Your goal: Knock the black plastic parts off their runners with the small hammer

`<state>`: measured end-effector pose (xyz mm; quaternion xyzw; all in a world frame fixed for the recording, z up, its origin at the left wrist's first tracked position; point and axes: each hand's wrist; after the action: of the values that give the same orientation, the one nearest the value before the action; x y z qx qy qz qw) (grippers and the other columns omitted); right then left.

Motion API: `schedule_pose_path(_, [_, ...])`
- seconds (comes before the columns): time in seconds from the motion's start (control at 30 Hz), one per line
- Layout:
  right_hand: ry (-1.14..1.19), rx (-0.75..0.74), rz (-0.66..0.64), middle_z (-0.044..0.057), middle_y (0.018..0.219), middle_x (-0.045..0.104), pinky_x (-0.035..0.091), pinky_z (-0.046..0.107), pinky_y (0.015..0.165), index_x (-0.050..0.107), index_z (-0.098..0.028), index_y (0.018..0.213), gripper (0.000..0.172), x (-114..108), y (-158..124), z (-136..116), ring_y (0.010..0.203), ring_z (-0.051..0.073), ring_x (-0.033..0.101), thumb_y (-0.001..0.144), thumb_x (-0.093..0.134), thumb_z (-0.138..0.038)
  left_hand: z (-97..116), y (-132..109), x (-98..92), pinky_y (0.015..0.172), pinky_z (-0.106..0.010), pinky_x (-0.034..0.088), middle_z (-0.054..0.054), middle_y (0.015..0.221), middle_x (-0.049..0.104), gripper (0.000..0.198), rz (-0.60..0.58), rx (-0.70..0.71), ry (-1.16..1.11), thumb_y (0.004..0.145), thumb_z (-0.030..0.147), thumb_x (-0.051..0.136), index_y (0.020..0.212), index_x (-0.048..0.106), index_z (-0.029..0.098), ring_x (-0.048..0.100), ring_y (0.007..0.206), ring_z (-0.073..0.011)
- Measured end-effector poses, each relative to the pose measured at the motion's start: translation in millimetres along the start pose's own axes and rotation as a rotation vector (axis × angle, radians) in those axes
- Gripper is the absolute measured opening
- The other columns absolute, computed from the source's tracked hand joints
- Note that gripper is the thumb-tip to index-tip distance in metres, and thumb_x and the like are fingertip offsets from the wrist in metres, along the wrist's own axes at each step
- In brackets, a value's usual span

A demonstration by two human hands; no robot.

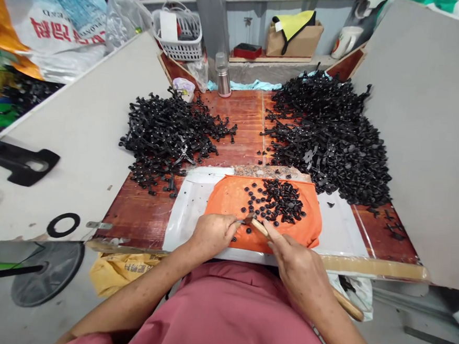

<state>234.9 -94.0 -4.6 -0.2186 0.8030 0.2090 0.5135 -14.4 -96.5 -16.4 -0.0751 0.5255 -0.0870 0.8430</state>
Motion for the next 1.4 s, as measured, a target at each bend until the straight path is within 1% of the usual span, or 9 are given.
schedule_pose_path(0.1, [0.037,0.021,0.045,0.005,0.098,0.077,0.059,0.029,0.068,0.031,-0.033,0.163,0.057,3,0,-2,0.075,0.020,0.074,0.106,0.037,-0.027,0,0,0.5,0.063,-0.028,0.030,-0.008,0.082,0.076,0.033,-0.010,0.003,-0.009,0.100,0.036,0.048,0.079,0.070,0.022,0.065,0.074,-0.0216])
schedule_pose_path(0.27, [-0.037,0.043,-0.032,0.004,0.098,0.079,0.059,0.029,0.058,0.038,-0.036,0.159,0.055,7,7,-4,0.073,0.021,0.076,0.105,0.040,-0.026,-1,1,3.9,0.064,-0.029,0.031,-0.007,0.075,0.071,0.031,-0.003,-0.034,-0.081,0.098,0.035,0.051,0.074,0.065,0.021,0.063,0.070,-0.0219])
schedule_pose_path(0.4, [0.223,0.065,0.073,0.005,0.132,0.072,0.061,0.032,0.089,0.035,-0.032,0.160,0.054,0,10,1,0.111,0.021,0.073,0.107,0.041,-0.027,-7,-2,-4.7,0.067,-0.029,0.034,-0.002,0.071,0.062,0.023,0.042,-0.104,-0.313,0.098,0.032,0.048,0.108,0.066,0.023,0.058,0.069,-0.0200])
schedule_pose_path(0.47, [0.337,0.104,0.160,0.002,0.145,0.062,0.052,0.035,0.108,0.034,-0.031,0.161,0.055,-6,7,5,0.130,0.020,0.062,0.107,0.041,-0.027,-11,-4,-14.5,0.067,-0.027,0.035,0.003,0.068,0.054,0.038,0.050,-0.085,-0.535,0.099,0.033,0.046,0.134,0.054,0.023,0.051,0.065,-0.0172])
schedule_pose_path(0.53, [0.386,0.149,0.191,-0.002,0.150,0.057,0.045,0.038,0.116,0.038,-0.033,0.159,0.053,-9,3,10,0.136,0.020,0.055,0.106,0.042,-0.029,-15,-7,-23.7,0.065,-0.025,0.033,0.006,0.066,0.045,0.048,-0.004,-0.025,-0.740,0.098,0.039,0.048,0.142,0.048,0.022,0.043,0.062,-0.0142])
schedule_pose_path(0.63, [0.411,0.196,0.153,-0.002,0.150,0.056,0.046,0.039,0.115,0.046,-0.034,0.155,0.049,-7,-8,17,0.134,0.021,0.057,0.106,0.044,-0.032,-17,-6,-28.9,0.060,-0.023,0.030,0.006,0.069,0.043,0.042,-0.072,-0.034,-0.945,0.092,0.050,0.056,0.121,0.061,0.020,0.038,0.061,-0.0106])
schedule_pose_path(0.77, [0.423,0.256,0.177,-0.002,0.148,0.059,0.048,0.037,0.112,0.049,-0.032,0.153,0.049,1,-24,24,0.133,0.021,0.058,0.105,0.045,-0.035,-19,7,-19.2,0.052,-0.020,0.024,0.006,0.067,0.043,0.037,0.005,-0.156,-1.045,0.084,0.052,0.067,0.100,0.061,0.019,0.035,0.054,-0.0077])
schedule_pose_path(1.03, [0.346,0.462,0.280,0.002,0.143,0.063,0.049,0.038,0.111,0.055,-0.028,0.149,0.051,12,-48,54,0.129,0.025,0.062,0.102,0.049,-0.044,-21,33,-1.1,0.037,-0.019,0.018,0.011,0.059,0.039,0.030,0.053,-0.182,-1.084,0.085,0.043,0.066,0.099,0.059,0.018,0.024,0.034,-0.0015])
schedule_pose_path(1.4, [0.428,0.509,0.242,0.000,0.148,0.059,0.044,0.037,0.114,0.054,-0.030,0.150,0.052,29,-48,64,0.135,0.024,0.056,0.102,0.046,-0.048,-17,38,2.6,0.029,-0.015,0.029,0.010,0.063,0.048,0.014,0.043,-0.183,-0.840,0.093,0.026,0.053,0.103,0.060,0.019,0.042,0.029,-0.0035])
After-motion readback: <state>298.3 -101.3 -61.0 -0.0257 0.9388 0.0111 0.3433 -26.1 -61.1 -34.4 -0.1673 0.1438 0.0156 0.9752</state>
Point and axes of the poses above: each hand's wrist, its own y-axis towards the middle knuckle, its own x-axis out of the palm, z = x × y
